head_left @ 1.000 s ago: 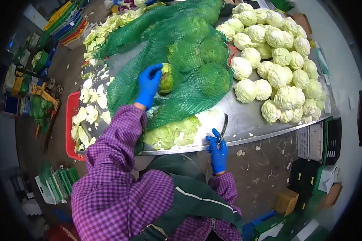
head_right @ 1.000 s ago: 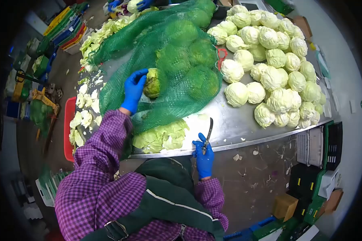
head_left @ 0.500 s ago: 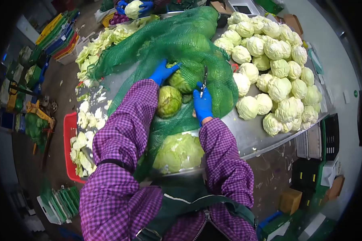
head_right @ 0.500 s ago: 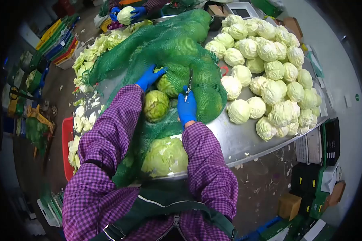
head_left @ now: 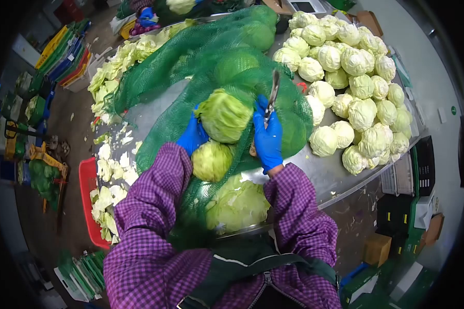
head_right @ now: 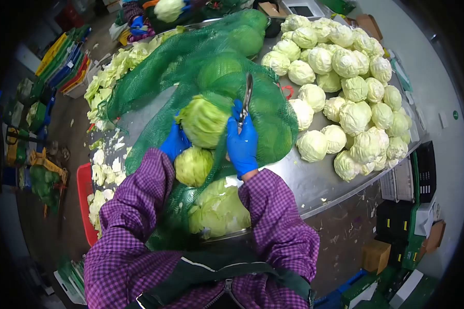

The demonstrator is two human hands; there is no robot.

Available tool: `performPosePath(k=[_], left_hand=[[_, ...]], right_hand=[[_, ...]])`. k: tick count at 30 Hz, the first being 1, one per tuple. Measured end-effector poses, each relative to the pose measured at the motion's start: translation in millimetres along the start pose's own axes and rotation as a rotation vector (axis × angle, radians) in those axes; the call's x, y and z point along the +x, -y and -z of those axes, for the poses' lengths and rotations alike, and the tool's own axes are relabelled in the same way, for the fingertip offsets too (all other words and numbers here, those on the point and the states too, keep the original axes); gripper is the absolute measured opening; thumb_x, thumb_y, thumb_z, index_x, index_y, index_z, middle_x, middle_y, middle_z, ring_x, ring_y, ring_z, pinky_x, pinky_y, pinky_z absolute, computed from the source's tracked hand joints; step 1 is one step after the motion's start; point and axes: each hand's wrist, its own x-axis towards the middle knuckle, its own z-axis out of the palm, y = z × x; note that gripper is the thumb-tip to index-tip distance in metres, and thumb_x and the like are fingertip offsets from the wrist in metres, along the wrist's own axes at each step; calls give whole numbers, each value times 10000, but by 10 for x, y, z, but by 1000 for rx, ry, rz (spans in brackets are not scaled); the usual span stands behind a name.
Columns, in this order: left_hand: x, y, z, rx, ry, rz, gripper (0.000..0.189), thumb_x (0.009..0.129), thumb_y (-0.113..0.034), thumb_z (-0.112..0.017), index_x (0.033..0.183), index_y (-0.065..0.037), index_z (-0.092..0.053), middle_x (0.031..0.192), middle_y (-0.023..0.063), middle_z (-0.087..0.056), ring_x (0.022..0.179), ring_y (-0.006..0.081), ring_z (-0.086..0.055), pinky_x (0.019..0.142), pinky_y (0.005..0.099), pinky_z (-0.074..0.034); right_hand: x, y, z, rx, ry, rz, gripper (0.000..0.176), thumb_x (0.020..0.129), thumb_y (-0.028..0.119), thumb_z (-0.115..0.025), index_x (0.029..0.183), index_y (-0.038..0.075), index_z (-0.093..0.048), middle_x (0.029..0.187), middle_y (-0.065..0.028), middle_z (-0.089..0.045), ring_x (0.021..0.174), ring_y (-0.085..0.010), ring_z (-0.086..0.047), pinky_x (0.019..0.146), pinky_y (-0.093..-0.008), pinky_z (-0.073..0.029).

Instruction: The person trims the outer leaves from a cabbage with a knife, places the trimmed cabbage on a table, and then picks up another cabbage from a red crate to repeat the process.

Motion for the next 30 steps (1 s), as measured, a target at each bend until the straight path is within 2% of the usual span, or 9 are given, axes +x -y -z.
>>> performPosePath(k=[3, 5, 11, 13, 17, 21, 25, 28, 30], left_hand=[[-404, 5, -340, 597, 72, -432, 447, 992, -333, -351, 1348, -64, -379, 1303, 141, -477, 1150, 249, -494, 998, 397, -421], [-677, 59, -384, -46, 264, -321, 444, 1000, -316, -323, 1358, -55, -358, 1327, 140, -453, 1170, 275, -473, 1025, 400, -394], [-1887, 292, -280, -65, 367, -442, 470, 998, -321, -309, 1390, -62, -305, 1399, 134, -386, 1249, 288, -423, 1068, 419, -346], [-2176, 307, 4, -146, 101, -400, 482, 995, -328, -312, 1394, -59, -295, 1421, 134, -362, 1264, 283, -410, 1075, 441, -331], [-2881, 255, 421, 193, 33, -593, 511, 985, -384, -303, 1383, -64, -332, 1408, 141, -386, 1268, 296, -405, 1076, 459, -320], [-3695, 172, 704, 129, -135, -701, 514, 983, -390, -303, 1380, -65, -338, 1404, 141, -392, 1266, 300, -406, 1075, 460, -320], [-4385, 39, 987, 53, -313, -824, 517, 982, -396, -303, 1378, -66, -345, 1399, 141, -399, 1265, 303, -406, 1075, 462, -320], [-4672, -44, 1146, -13, -425, -884, 519, 980, -400, -303, 1376, -67, -350, 1396, 141, -404, 1264, 306, -407, 1074, 463, -319], [-4730, -180, 1288, -144, -499, -883, 530, 965, -413, -332, 1361, -63, -381, 1397, 134, -408, 1263, 316, -407, 1067, 468, -325]], right_hand=[[-226, 1231, -188, 142, 164, -177, 422, 926, 59, -471, 1338, -13, -413, 1284, -131, -529, 1110, -134, -531, 814, -238, -447], [-479, 1553, -273, 312, 327, -62, 410, 923, 17, -477, 1327, -19, -415, 1258, -123, -534, 1152, -167, -521, 941, -283, -422], [-974, 1544, -261, 315, 430, -203, 391, 935, 37, -470, 1316, -28, -418, 1279, -123, -516, 1159, -200, -517, 964, -321, -416], [-1283, 1358, -261, 334, 449, -153, 388, 938, 45, -471, 1316, -28, -420, 1285, -118, -513, 1166, -209, -513, 981, -330, -404], [-1829, 1085, -257, -20, 443, 94, 433, 927, 76, -508, 1340, -2, -407, 1233, -165, -553, 1104, -194, -555, 901, -310, -447], [-2252, 1298, -401, -375, 583, -255, 484, 894, 109, -560, 1348, 32, -409, 1138, -213, -583, 961, -248, -614, 750, -341, -493], [-2672, 871, -701, -295, 720, 28, 592, 856, 170, -612, 1375, 35, -362, 1014, -170, -626, 874, -244, -628, 771, -331, -497], [-2841, 1096, -1070, 127, 896, -565, 586, 910, 166, -566, 1423, 80, -295, 1137, -93, -576, 850, -168, -629, 622, -256, -502], [-2977, 1090, -1388, 201, 926, -681, 582, 920, 172, -553, 1429, 86, -285, 1147, -94, -568, 845, -167, -633, 599, -257, -495]])
